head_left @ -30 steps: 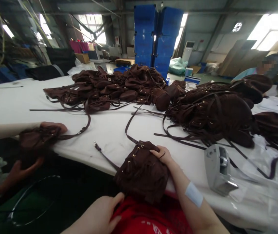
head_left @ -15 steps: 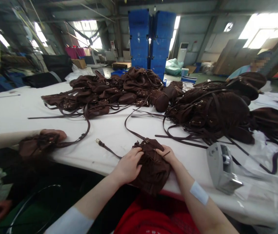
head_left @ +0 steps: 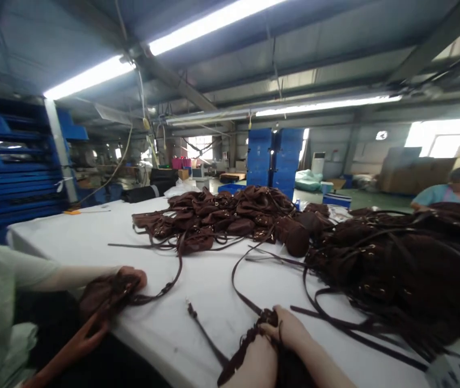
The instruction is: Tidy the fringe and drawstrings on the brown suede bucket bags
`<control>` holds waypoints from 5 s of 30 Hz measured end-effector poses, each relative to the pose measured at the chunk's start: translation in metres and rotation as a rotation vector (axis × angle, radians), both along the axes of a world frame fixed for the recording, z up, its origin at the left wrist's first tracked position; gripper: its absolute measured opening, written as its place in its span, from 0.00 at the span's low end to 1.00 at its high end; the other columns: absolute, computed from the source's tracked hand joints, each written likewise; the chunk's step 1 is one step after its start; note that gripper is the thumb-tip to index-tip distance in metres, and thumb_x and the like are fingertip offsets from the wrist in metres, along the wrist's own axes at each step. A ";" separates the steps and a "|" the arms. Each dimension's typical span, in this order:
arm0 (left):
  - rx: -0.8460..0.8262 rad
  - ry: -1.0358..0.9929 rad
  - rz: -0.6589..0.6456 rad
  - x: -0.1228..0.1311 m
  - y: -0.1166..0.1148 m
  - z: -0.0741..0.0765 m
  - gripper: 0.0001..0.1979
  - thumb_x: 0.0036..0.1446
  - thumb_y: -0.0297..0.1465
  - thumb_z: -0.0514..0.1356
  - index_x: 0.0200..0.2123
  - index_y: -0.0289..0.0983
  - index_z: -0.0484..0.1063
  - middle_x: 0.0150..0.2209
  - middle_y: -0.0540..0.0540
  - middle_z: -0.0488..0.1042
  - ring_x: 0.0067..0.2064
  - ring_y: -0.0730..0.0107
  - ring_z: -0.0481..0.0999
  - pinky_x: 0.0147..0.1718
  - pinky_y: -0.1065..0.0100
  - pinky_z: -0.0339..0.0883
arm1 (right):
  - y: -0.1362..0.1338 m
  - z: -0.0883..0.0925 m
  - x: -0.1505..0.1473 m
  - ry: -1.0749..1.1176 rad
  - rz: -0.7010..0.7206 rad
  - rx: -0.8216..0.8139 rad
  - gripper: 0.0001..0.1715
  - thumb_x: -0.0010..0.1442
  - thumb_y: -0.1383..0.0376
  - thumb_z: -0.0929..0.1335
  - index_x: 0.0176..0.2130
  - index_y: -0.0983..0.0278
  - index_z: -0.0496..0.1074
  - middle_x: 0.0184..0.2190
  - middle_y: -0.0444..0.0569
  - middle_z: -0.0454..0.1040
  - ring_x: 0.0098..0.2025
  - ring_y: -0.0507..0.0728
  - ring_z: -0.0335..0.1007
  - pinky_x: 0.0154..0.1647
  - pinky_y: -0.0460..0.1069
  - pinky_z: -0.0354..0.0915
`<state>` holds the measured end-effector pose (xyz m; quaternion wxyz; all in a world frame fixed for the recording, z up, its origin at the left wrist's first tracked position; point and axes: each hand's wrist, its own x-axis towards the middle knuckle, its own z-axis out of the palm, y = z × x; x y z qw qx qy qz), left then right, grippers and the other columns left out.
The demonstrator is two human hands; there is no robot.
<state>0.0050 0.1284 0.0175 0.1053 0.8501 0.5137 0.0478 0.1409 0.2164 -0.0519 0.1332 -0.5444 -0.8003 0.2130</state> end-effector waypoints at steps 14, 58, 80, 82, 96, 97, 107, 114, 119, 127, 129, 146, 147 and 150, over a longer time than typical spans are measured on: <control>-0.447 -0.154 0.352 -0.357 -0.001 0.115 0.25 0.43 0.59 0.56 0.25 0.44 0.75 0.18 0.49 0.66 0.27 0.59 0.76 0.30 0.58 0.67 | 0.005 -0.027 -0.037 -0.027 -0.097 0.002 0.22 0.44 0.50 0.71 0.36 0.58 0.69 0.35 0.50 0.78 0.39 0.64 0.75 0.36 0.52 0.63; -0.582 -0.367 0.357 -0.031 -0.159 0.024 0.10 0.61 0.33 0.50 0.32 0.39 0.69 0.31 0.52 0.72 0.33 0.72 0.70 0.34 0.72 0.62 | 0.022 -0.018 -0.011 0.075 -0.151 0.004 0.33 0.51 0.37 0.67 0.42 0.60 0.69 0.35 0.49 0.77 0.39 0.59 0.73 0.38 0.50 0.62; -0.001 0.163 0.116 -0.012 -0.038 -0.036 0.14 0.57 0.19 0.48 0.42 0.37 0.68 0.45 0.41 0.69 0.47 0.58 0.67 0.46 0.57 0.64 | 0.005 -0.020 0.000 0.061 -0.062 0.055 0.32 0.51 0.38 0.69 0.43 0.58 0.69 0.33 0.48 0.77 0.37 0.58 0.74 0.37 0.49 0.63; -0.009 0.202 0.103 -0.016 -0.053 -0.039 0.14 0.58 0.20 0.47 0.42 0.37 0.68 0.43 0.41 0.70 0.45 0.58 0.68 0.44 0.58 0.65 | 0.006 -0.019 -0.002 0.058 -0.041 0.052 0.32 0.50 0.38 0.69 0.43 0.57 0.70 0.33 0.48 0.77 0.37 0.59 0.73 0.38 0.49 0.63; -0.182 0.185 0.158 -0.011 -0.099 -0.015 0.09 0.54 0.25 0.52 0.33 0.37 0.72 0.40 0.40 0.71 0.42 0.58 0.71 0.44 0.58 0.65 | 0.006 -0.020 -0.003 0.102 -0.015 -0.005 0.33 0.47 0.36 0.69 0.41 0.56 0.70 0.34 0.47 0.77 0.38 0.58 0.72 0.36 0.48 0.61; -0.191 0.168 0.150 -0.012 -0.106 -0.014 0.08 0.55 0.27 0.52 0.33 0.37 0.72 0.39 0.41 0.71 0.42 0.58 0.71 0.46 0.58 0.64 | 0.006 -0.021 -0.003 0.104 -0.017 -0.006 0.33 0.47 0.36 0.69 0.41 0.56 0.70 0.34 0.47 0.76 0.38 0.58 0.72 0.36 0.48 0.61; -0.365 -0.140 0.265 -0.031 -0.157 0.001 0.05 0.58 0.28 0.52 0.36 0.40 0.67 0.41 0.45 0.69 0.46 0.63 0.68 0.47 0.63 0.62 | 0.004 -0.021 -0.006 0.081 0.017 -0.014 0.34 0.47 0.35 0.69 0.42 0.57 0.70 0.35 0.47 0.77 0.38 0.58 0.72 0.38 0.49 0.62; -0.670 -0.131 0.402 -0.061 -0.179 -0.005 0.17 0.61 0.34 0.51 0.53 0.41 0.61 0.26 0.54 0.69 0.27 0.72 0.71 0.27 0.71 0.61 | 0.003 -0.019 -0.007 0.072 0.005 -0.014 0.35 0.48 0.36 0.69 0.44 0.58 0.69 0.37 0.49 0.77 0.40 0.59 0.72 0.40 0.49 0.63; -0.213 -0.069 0.271 -0.061 -0.171 0.020 0.09 0.60 0.38 0.53 0.40 0.42 0.70 0.46 0.43 0.72 0.48 0.60 0.72 0.47 0.60 0.68 | -0.003 -0.018 -0.011 0.105 0.005 -0.040 0.35 0.48 0.36 0.69 0.43 0.58 0.70 0.38 0.48 0.77 0.40 0.58 0.73 0.39 0.48 0.63; -0.179 -0.139 0.028 -0.049 -0.149 0.041 0.12 0.62 0.34 0.50 0.31 0.42 0.71 0.38 0.44 0.73 0.41 0.64 0.73 0.42 0.65 0.71 | -0.011 -0.017 -0.017 0.112 0.057 -0.040 0.36 0.48 0.33 0.66 0.43 0.57 0.70 0.36 0.49 0.77 0.39 0.59 0.73 0.36 0.48 0.62; -0.236 -0.178 -0.004 -0.049 -0.142 0.042 0.13 0.63 0.35 0.48 0.31 0.43 0.71 0.37 0.44 0.73 0.42 0.64 0.73 0.44 0.65 0.71 | -0.010 -0.017 -0.018 0.106 0.049 -0.049 0.36 0.48 0.34 0.67 0.43 0.57 0.70 0.36 0.48 0.77 0.39 0.59 0.73 0.36 0.48 0.62; -0.195 -0.278 0.105 -0.040 -0.106 0.015 0.13 0.64 0.33 0.50 0.48 0.41 0.71 0.53 0.43 0.70 0.55 0.64 0.69 0.57 0.63 0.63 | 0.016 -0.024 -0.021 0.072 -0.104 0.013 0.35 0.51 0.36 0.67 0.44 0.59 0.68 0.37 0.50 0.77 0.39 0.60 0.73 0.38 0.50 0.63; -0.126 -0.250 0.081 -0.030 -0.090 0.009 0.15 0.63 0.30 0.50 0.50 0.40 0.69 0.55 0.42 0.68 0.57 0.63 0.66 0.59 0.62 0.61 | 0.015 -0.024 -0.020 0.075 -0.110 0.016 0.35 0.51 0.36 0.67 0.44 0.59 0.68 0.37 0.50 0.77 0.39 0.60 0.73 0.38 0.50 0.63; -0.019 -0.026 0.068 -0.002 -0.047 -0.012 0.18 0.58 0.22 0.50 0.52 0.35 0.67 0.55 0.39 0.66 0.59 0.58 0.64 0.59 0.57 0.59 | 0.012 -0.024 -0.018 0.089 -0.118 0.017 0.34 0.51 0.37 0.67 0.44 0.59 0.68 0.37 0.49 0.77 0.39 0.59 0.73 0.38 0.49 0.62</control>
